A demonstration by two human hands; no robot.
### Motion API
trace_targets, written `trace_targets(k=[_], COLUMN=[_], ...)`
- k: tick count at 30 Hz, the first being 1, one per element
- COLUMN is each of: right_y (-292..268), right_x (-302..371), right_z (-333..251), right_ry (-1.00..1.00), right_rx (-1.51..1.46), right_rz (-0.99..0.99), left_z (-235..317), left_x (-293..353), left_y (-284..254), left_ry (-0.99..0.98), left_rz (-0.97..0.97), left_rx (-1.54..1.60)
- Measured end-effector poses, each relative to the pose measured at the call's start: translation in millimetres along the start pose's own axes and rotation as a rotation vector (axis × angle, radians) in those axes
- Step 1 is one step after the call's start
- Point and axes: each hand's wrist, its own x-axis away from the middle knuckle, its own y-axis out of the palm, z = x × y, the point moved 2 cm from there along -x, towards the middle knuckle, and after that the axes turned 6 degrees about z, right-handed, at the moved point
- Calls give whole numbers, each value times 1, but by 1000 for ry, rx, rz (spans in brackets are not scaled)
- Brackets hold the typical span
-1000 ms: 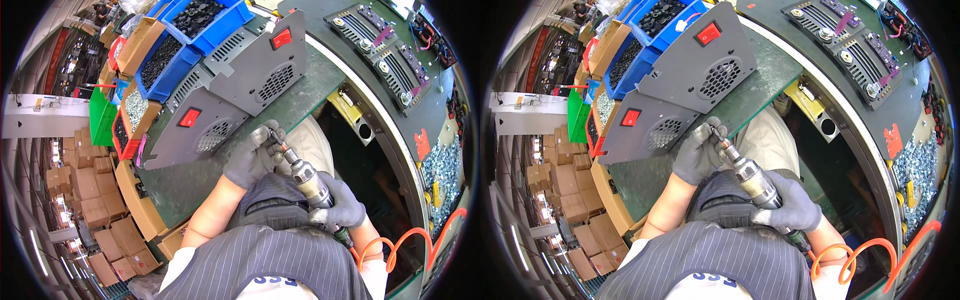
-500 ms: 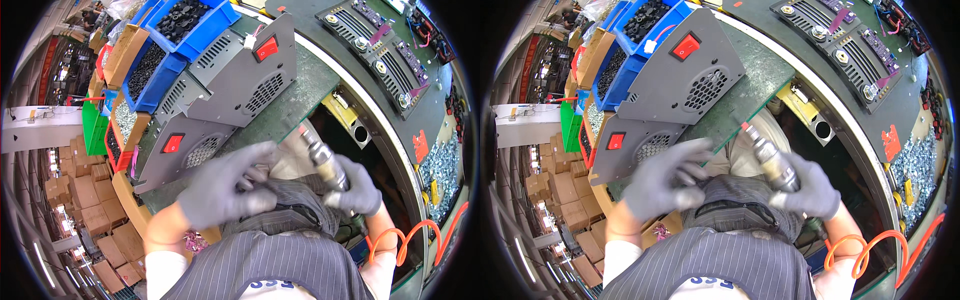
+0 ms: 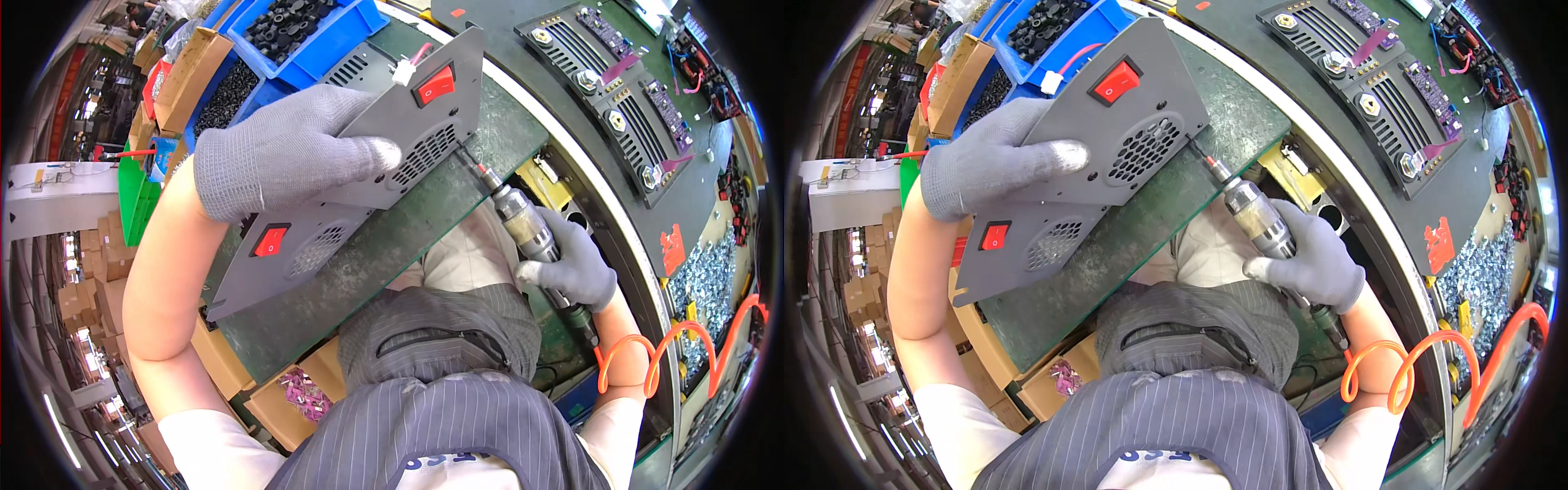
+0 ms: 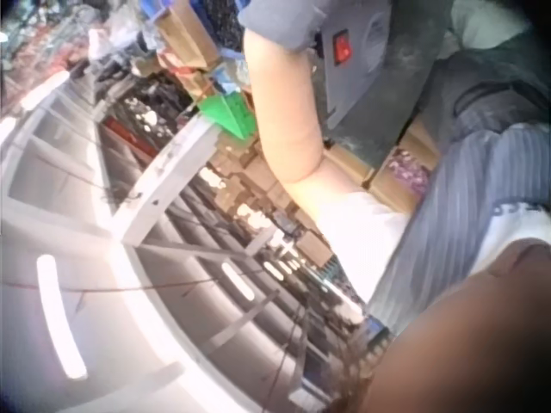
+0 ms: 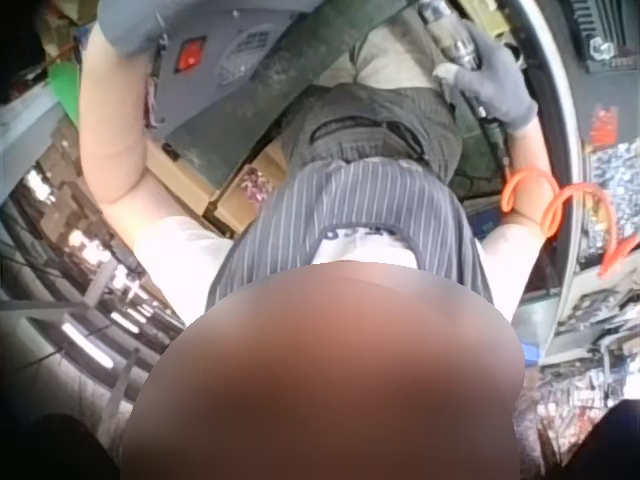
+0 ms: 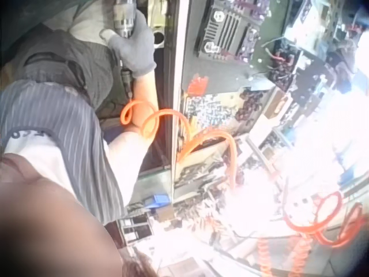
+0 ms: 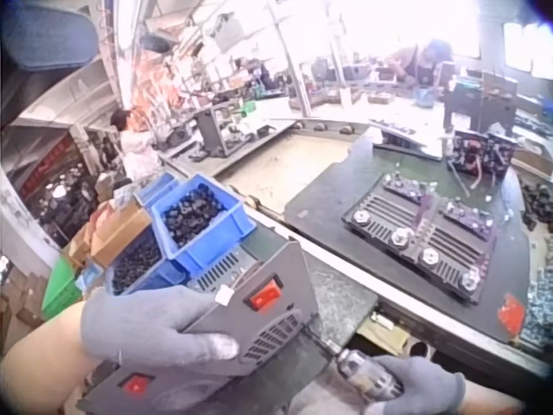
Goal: Assembling the metal chassis for an electronic device by attaching panels and fans using an air screwdriver.
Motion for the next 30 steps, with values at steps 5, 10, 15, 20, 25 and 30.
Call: trace_targets(k=[5, 10, 15, 20, 25, 30], right_y=[-9, -10, 11, 49, 69, 73], right_x=[-9, -11, 17, 28, 25, 25], right_z=[-18, -11, 10, 39, 47, 33], right_ry=[8, 26, -21, -13, 63, 62], right_rx=[116, 124, -84, -210, -399, -380], right_rz=[-67, -82, -61, -87, -48, 23], left_z=[-2, 1, -85, -200, -161, -160], left_x=[-6, 2, 75, 157, 137, 110], left_y=[-3, -1, -53, 41, 110, 114], left_ry=[-2, 118, -48, -236, -311, -172], left_rz=[-37, 95, 581, 331, 403, 647], left_rx=[-41, 17, 25, 128, -375, -349])
